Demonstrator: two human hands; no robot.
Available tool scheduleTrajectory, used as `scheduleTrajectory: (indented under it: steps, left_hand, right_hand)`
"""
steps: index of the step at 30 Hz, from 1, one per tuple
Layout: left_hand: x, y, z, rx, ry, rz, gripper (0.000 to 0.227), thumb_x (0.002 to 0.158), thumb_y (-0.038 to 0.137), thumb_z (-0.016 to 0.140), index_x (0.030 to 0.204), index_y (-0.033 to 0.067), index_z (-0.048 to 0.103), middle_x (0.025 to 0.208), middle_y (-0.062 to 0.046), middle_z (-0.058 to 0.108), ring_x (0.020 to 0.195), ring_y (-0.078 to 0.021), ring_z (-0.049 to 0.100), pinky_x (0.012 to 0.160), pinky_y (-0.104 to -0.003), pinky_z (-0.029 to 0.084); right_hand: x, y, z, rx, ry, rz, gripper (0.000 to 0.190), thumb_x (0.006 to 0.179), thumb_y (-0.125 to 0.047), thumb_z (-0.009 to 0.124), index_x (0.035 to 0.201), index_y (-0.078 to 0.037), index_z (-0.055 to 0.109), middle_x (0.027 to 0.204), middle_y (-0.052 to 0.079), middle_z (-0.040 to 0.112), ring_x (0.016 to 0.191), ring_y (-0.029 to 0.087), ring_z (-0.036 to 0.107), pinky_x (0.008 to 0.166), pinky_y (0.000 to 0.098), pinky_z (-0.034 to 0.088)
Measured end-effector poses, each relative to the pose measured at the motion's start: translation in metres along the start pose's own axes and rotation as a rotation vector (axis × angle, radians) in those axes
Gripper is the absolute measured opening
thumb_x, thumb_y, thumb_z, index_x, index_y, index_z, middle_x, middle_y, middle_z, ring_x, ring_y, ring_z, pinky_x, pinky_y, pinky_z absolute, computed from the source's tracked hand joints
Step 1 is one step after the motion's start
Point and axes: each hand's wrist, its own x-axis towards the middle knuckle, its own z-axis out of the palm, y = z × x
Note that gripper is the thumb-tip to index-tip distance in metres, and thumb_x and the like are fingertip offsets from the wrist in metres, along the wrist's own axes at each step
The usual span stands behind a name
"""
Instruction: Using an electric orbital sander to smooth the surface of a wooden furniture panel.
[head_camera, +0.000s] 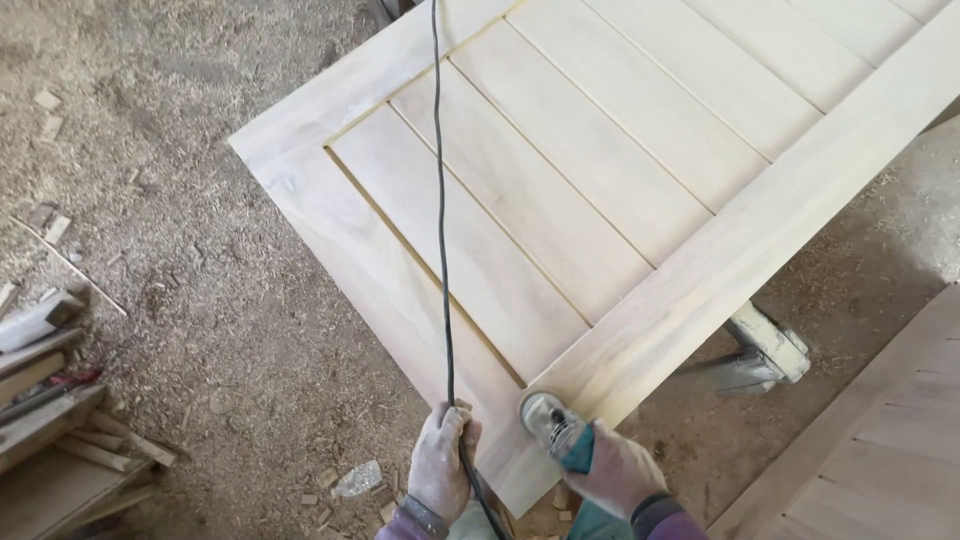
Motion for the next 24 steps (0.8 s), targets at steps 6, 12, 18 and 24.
scheduleTrajectory:
  steps: [6, 12, 18, 24]
  left_hand:
    - [-0.037, -0.062, 0.079, 0.265, -0.231, -0.214, 0.027, 0.089, 0.013, 0.067, 0.114, 0.0075, 0.059, 0.126, -0.017, 0.06, 0.129, -0.0444, 0.046, 0.105, -0.062, 0.035]
    - [-0.061, -0.075, 0.159, 0.405, -0.252, -0.279, 0.033, 0.086, 0.007, 0.065, 0.118, 0.0086, 0.057, 0.158, -0.018, 0.04, 0.147, -0.0561, 0.02, 0.108, -0.073, 0.021]
    - [-0.051, -0.002, 0.206, -0.549, 0.131, -0.423, 0.051, 0.069, -0.012, 0.044, 0.114, 0.0044, 0.062, 0.129, -0.016, 0.062, 0.117, -0.0331, 0.065, 0.096, -0.041, 0.055]
    - [-0.006, 0.138, 0.196, -1.423, 0.57, -0.642, 0.034, 0.087, -0.003, 0.052, 0.12, 0.0053, 0.049, 0.078, -0.009, 0.053, 0.048, -0.01, 0.041, 0.042, -0.025, 0.032]
  right_hand:
    - [0.035, 0.034, -0.056, -0.079, 0.024, 0.003, 0.061, 0.07, -0.046, 0.082, 0.111, -0.008, 0.058, 0.092, 0.017, 0.076, 0.091, 0.034, 0.075, 0.085, 0.0437, 0.06]
    - [0.085, 0.101, -0.114, -0.106, 0.031, -0.01, 0.065, 0.069, -0.046, 0.085, 0.114, -0.009, 0.058, 0.095, 0.016, 0.076, 0.093, 0.034, 0.074, 0.085, 0.0443, 0.06]
    - [0.144, 0.197, -0.176, 0.086, 0.076, 0.058, 0.065, 0.07, -0.042, 0.085, 0.12, -0.01, 0.059, 0.1, 0.01, 0.076, 0.09, 0.025, 0.077, 0.085, 0.0417, 0.063]
    - [0.179, 0.236, -0.213, 0.166, 0.256, 0.22, 0.06, 0.081, -0.048, 0.083, 0.12, -0.006, 0.064, 0.103, 0.013, 0.074, 0.09, 0.025, 0.074, 0.082, 0.041, 0.063]
